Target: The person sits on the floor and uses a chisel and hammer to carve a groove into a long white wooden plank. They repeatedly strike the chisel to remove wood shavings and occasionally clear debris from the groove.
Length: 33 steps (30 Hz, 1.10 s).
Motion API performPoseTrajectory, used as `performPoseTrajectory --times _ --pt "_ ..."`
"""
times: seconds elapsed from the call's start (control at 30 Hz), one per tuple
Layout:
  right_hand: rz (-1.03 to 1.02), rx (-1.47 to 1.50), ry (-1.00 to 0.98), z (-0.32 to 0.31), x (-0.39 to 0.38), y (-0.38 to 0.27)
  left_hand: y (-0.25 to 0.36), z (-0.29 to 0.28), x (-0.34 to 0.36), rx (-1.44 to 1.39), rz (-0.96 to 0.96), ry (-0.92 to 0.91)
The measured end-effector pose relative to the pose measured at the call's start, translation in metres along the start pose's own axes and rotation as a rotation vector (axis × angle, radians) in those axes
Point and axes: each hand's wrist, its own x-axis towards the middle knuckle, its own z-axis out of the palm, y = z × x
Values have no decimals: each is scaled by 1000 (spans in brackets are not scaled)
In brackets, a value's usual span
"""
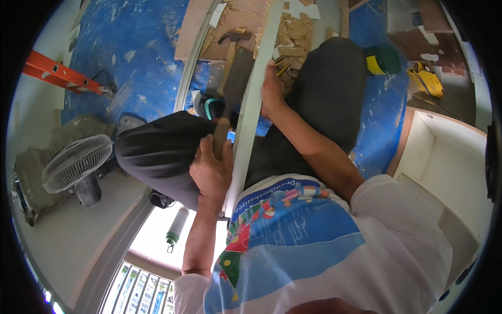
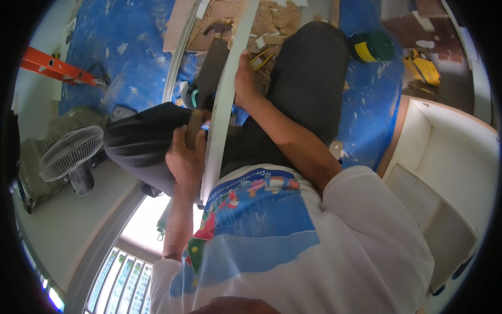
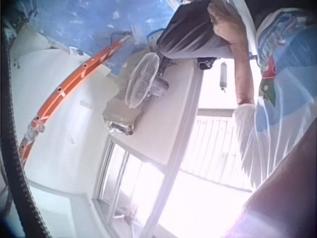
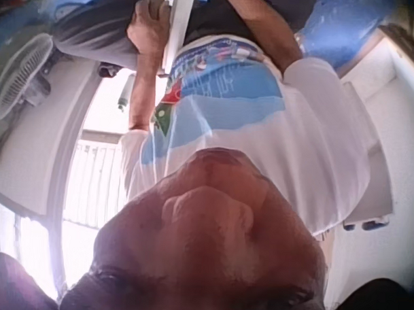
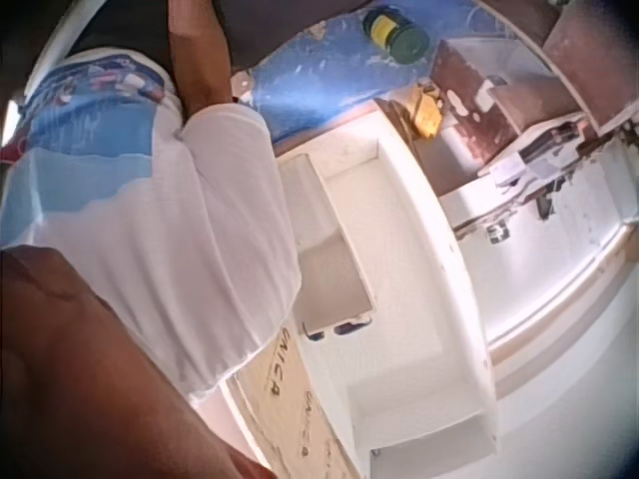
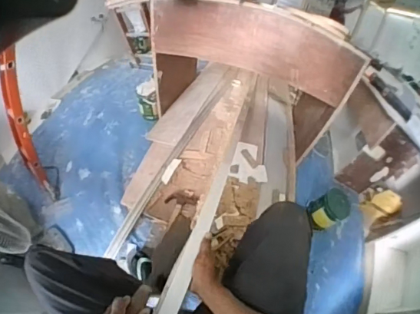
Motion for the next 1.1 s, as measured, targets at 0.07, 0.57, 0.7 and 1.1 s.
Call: performPoseTrajectory --times 0.07,0.57,0.7,1.1 --pt "-14 -7 -18 -4 11 -5 -5 -1 9 -159 -11 -13" --pt "-9 18 32 0 8 -2 -3 3 1 -17 158 -166" --pt "-18 106 -18 -1 18 4 8 -1 -1 147 108 -155" --pt "38 223 -53 -10 13 -3 16 -39 -34 75 92 -254"
